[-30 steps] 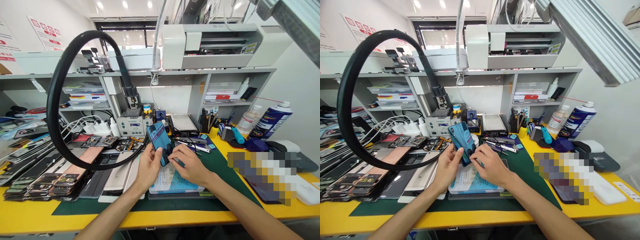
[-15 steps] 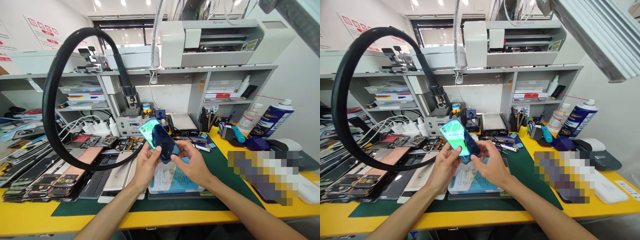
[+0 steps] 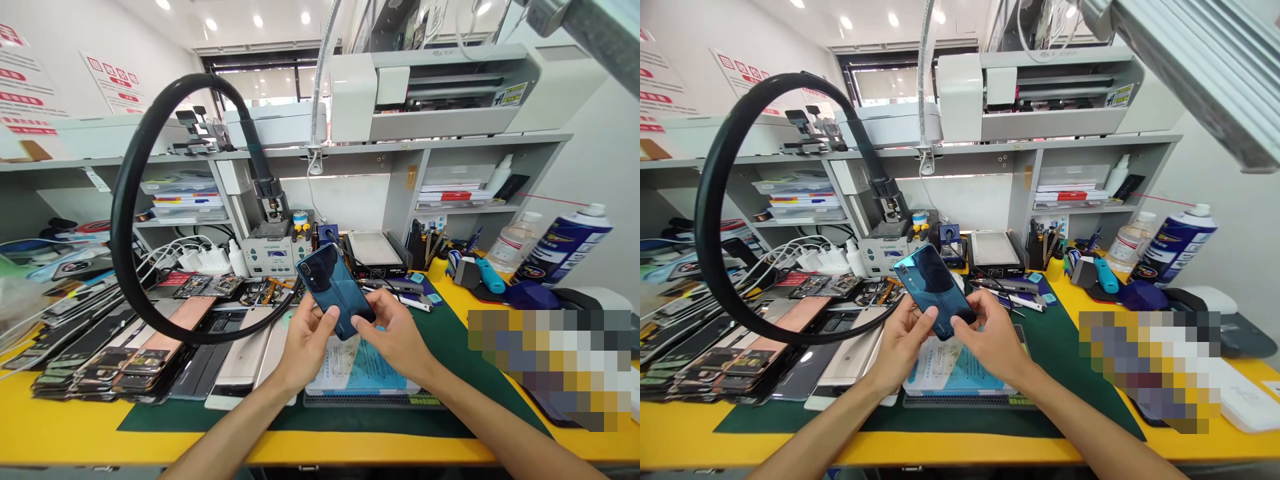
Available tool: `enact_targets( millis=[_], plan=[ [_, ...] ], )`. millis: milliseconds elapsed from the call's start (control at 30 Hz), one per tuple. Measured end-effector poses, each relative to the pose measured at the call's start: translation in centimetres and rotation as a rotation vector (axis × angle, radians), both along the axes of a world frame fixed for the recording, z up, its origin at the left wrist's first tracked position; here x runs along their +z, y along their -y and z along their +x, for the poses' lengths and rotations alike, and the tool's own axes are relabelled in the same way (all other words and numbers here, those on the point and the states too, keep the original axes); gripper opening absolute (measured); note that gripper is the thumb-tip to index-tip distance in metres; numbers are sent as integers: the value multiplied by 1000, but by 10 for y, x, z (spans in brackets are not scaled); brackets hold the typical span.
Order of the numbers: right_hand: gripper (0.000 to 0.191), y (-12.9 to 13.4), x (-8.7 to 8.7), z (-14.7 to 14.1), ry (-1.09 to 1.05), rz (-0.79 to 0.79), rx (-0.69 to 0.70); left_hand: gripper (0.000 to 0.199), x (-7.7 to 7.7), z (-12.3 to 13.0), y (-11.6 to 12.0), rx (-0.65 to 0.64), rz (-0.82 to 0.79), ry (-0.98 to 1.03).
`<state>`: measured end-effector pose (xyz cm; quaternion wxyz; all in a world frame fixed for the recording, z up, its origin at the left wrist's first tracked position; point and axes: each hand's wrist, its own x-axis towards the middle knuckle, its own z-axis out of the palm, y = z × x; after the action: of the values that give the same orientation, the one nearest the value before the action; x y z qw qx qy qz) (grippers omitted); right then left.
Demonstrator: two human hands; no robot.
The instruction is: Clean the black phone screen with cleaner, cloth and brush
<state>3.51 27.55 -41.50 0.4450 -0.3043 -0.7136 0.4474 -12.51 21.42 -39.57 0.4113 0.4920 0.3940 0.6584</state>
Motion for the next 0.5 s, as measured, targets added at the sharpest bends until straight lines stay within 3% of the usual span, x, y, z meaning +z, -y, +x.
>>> enact_targets(
  millis=[300, 500],
  plan=[
    [33, -2, -3, 1, 11, 3, -29, 45, -4, -4, 0, -39, 22, -105],
    [30, -4, 15, 6, -110, -82, 81, 29, -1, -13, 4, -96, -21, -251]
  ],
)
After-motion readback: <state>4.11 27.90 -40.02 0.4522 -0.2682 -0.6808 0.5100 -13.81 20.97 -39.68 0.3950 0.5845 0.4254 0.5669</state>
